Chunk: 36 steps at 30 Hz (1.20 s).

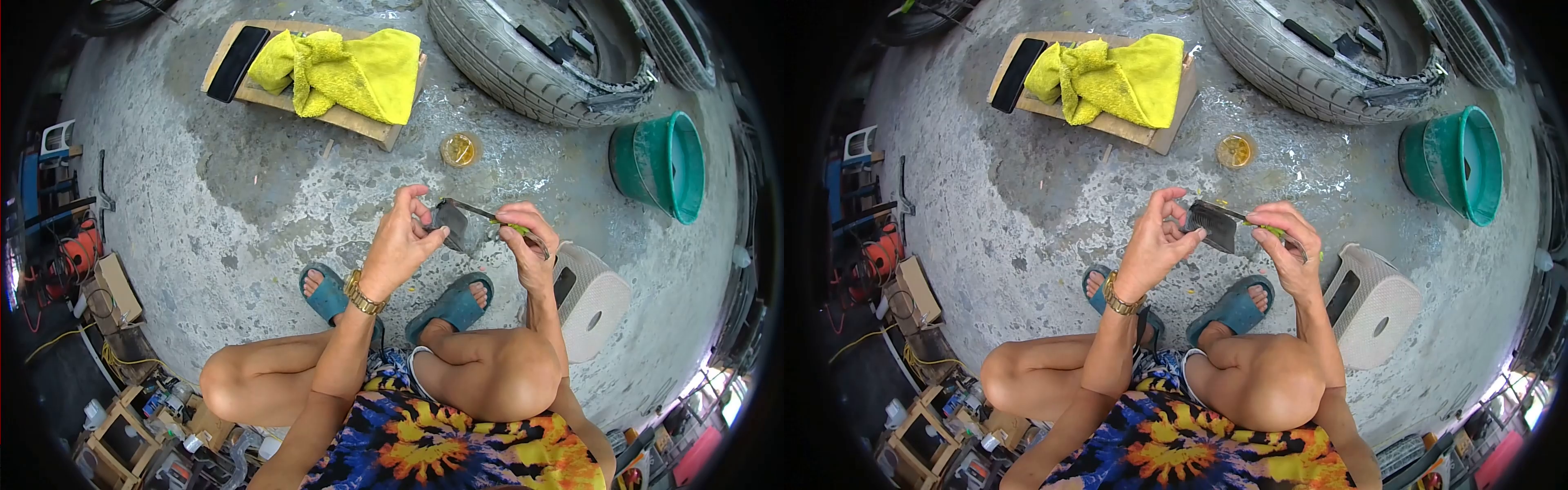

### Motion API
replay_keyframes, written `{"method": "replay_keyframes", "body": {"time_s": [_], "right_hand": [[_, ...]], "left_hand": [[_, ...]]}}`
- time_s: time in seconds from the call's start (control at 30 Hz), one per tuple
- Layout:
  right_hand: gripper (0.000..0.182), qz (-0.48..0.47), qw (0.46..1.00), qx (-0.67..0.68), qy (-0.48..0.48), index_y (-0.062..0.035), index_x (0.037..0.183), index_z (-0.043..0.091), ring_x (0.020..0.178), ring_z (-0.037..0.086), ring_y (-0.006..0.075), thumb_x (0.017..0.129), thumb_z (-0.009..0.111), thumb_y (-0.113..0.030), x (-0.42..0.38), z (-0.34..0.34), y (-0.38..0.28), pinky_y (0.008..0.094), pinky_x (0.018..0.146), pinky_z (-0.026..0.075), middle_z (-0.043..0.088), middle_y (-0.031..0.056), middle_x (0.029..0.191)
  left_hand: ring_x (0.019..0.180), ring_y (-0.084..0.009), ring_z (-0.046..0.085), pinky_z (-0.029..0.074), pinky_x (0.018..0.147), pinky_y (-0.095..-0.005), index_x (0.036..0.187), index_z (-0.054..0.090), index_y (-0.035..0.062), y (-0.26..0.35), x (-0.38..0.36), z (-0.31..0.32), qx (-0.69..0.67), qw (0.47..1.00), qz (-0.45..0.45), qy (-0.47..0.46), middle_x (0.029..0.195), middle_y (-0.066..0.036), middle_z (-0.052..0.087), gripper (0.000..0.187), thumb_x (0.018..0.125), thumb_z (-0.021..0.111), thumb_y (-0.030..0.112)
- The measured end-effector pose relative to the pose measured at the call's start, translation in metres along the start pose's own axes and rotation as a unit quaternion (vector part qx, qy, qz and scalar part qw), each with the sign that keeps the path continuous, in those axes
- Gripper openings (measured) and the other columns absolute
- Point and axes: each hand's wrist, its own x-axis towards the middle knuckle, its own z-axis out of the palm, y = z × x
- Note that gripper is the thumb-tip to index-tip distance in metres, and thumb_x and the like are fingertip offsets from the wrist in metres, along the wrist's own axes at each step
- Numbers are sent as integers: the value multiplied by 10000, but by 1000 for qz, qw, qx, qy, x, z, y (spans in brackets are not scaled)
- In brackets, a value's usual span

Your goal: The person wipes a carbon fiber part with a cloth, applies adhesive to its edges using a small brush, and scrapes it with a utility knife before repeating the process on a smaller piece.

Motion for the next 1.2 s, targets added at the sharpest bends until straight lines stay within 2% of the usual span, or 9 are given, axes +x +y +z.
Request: {"method": "replay_keyframes", "body": {"time_s": [0.47,0.53,0.87,1.03,1.2], "right_hand": [[199,15,1000,-9,-10,10,1033,684,924,602,151,842,651,51,2,0,0,257,782,475,641,110,1032],[199,47,999,23,7,7,1033,687,915,602,149,839,660,40,1,1,-1,254,773,473,643,107,1028],[202,19,1000,-11,-2,6,1033,691,900,596,148,832,678,15,4,3,0,266,778,467,650,99,1002],[199,72,996,39,22,2,1027,693,878,585,141,828,687,-2,4,1,-3,255,758,454,646,89,986],[190,55,998,18,18,2,1022,693,863,573,130,832,681,-8,6,3,-2,251,748,450,639,84,983]], "left_hand": [[603,-35,526,440,509,-195,1295,391,-27,0,0,0,4,1000,5,2,875,-17,477,585,808,711,23],[601,-38,527,440,509,-198,1293,391,-29,0,0,0,3,1000,3,2,875,-17,479,584,808,711,23],[598,-39,527,439,512,-204,1302,393,-31,1,0,-1,17,1000,3,2,863,-18,490,598,801,714,35],[596,-35,514,435,512,-205,1300,396,-26,2,0,-1,12,1000,5,9,853,-12,486,596,798,713,30],[599,-34,511,434,512,-203,1299,396,-23,2,1,-2,15,1000,4,8,851,-10,485,595,797,712,23]]}}
